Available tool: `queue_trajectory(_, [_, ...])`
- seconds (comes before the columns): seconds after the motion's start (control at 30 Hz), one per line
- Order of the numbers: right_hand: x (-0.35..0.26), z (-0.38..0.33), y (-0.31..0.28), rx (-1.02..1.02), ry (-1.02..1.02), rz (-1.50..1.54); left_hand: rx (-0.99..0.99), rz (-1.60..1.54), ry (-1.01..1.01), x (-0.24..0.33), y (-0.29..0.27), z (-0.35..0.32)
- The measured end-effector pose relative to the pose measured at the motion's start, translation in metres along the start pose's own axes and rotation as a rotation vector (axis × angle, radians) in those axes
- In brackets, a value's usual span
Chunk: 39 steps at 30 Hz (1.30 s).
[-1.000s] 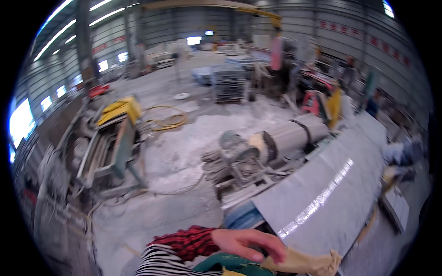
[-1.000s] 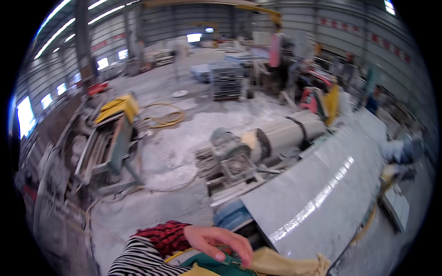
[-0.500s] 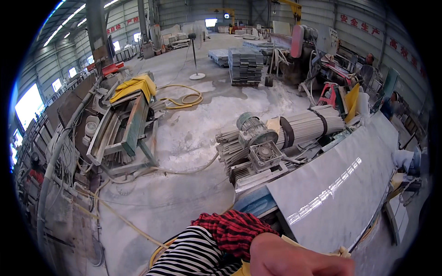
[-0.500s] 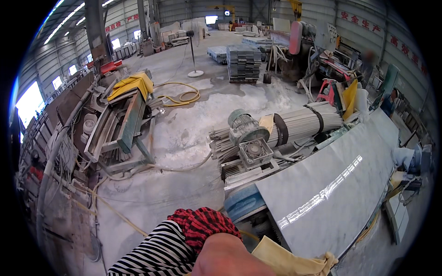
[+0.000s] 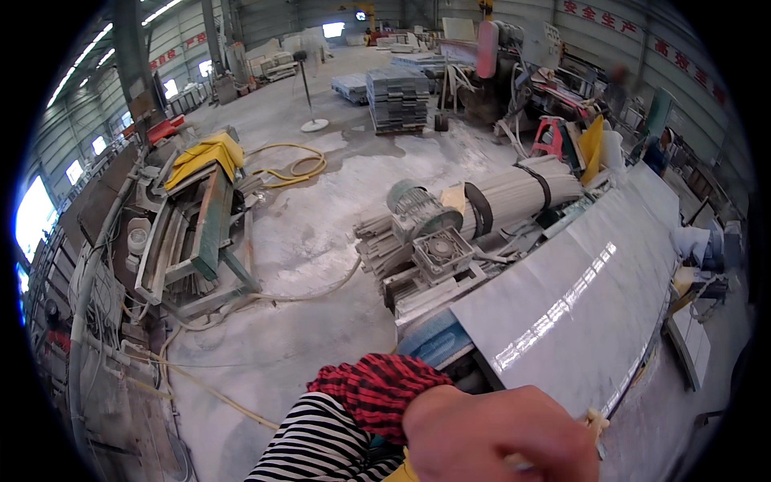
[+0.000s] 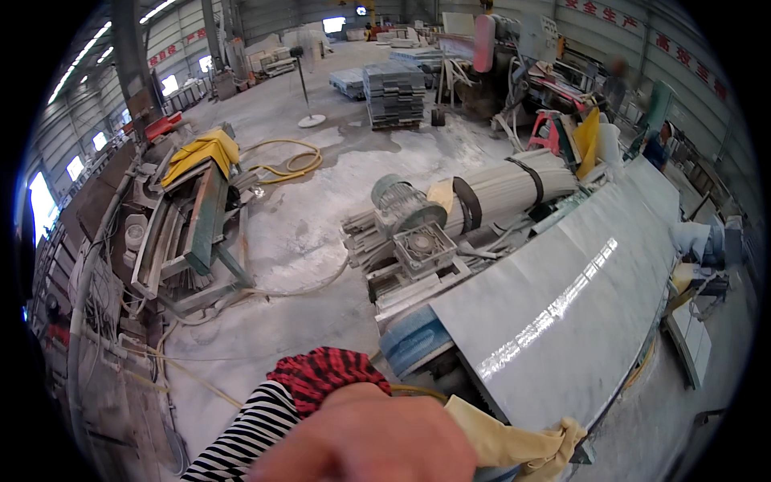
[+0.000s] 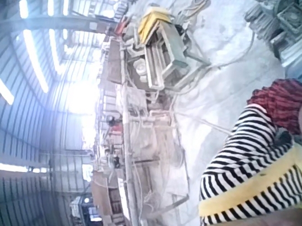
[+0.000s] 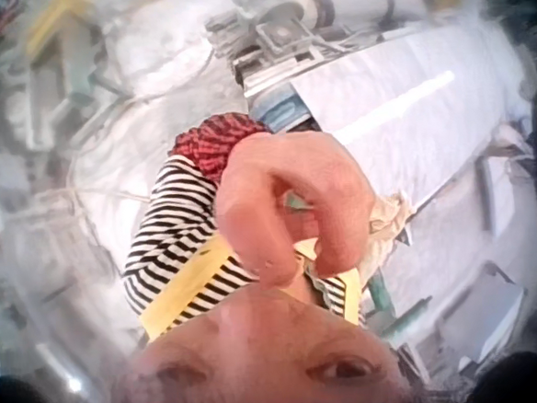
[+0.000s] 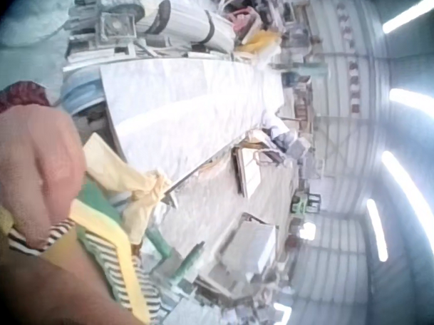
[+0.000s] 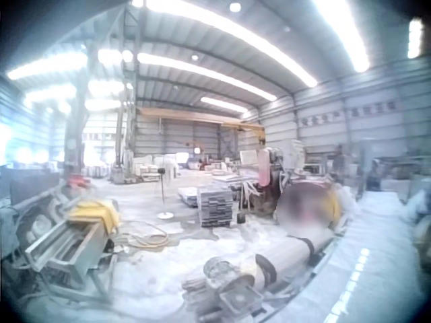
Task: The person puts on gloves and positions a large stone slab on a conveyor machine. They operate the machine controls to cut the slab and then remove the cut pieces from the conveyor. The person repeats this process with additional slabs.
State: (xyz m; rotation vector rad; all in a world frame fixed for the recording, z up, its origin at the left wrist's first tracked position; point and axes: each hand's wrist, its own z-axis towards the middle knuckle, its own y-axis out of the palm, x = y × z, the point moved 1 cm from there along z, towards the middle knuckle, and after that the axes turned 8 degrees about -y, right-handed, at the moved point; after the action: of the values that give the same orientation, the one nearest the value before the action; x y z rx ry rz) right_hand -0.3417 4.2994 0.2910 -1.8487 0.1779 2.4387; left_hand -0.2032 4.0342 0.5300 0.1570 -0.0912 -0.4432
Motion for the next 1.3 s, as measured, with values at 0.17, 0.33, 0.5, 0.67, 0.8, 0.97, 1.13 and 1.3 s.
queue_trajectory(0.17, [0.004,-0.01,0.0,-0.077,-0.04,-0.023,-0.072,0.374,0.078,0.013,0.009,0.01])
queue_trajectory(0.33, [-0.004,-0.01,0.002,-0.001,0.186,0.219,-0.253,0.628,-0.057,-0.006,0.028,-0.02])
queue_trajectory(0.5, [-0.008,-0.011,-0.003,0.006,0.174,0.249,-0.679,1.097,-0.106,-0.013,-0.01,-0.038])
queue_trajectory(0.67, [-0.007,-0.019,0.0,-0.057,0.014,0.102,-0.128,1.066,-0.099,0.033,0.009,0.001])
queue_trajectory(0.8, [-0.025,-0.023,0.017,-0.12,0.357,0.519,-0.094,1.23,0.154,0.037,0.015,-0.006])
queue_trajectory(0.97, [-0.034,-0.028,0.014,-0.12,0.299,0.421,-0.585,1.32,-0.332,0.091,0.006,-0.004])
queue_trajectory(1.13, [-0.049,-0.019,0.034,-0.132,0.289,0.436,-0.187,1.202,-0.818,0.05,-0.077,-0.071])
queue_trajectory(1.3, [-0.061,0.001,0.056,-0.253,0.075,0.433,0.098,0.442,-1.881,0.033,-0.115,-0.224])
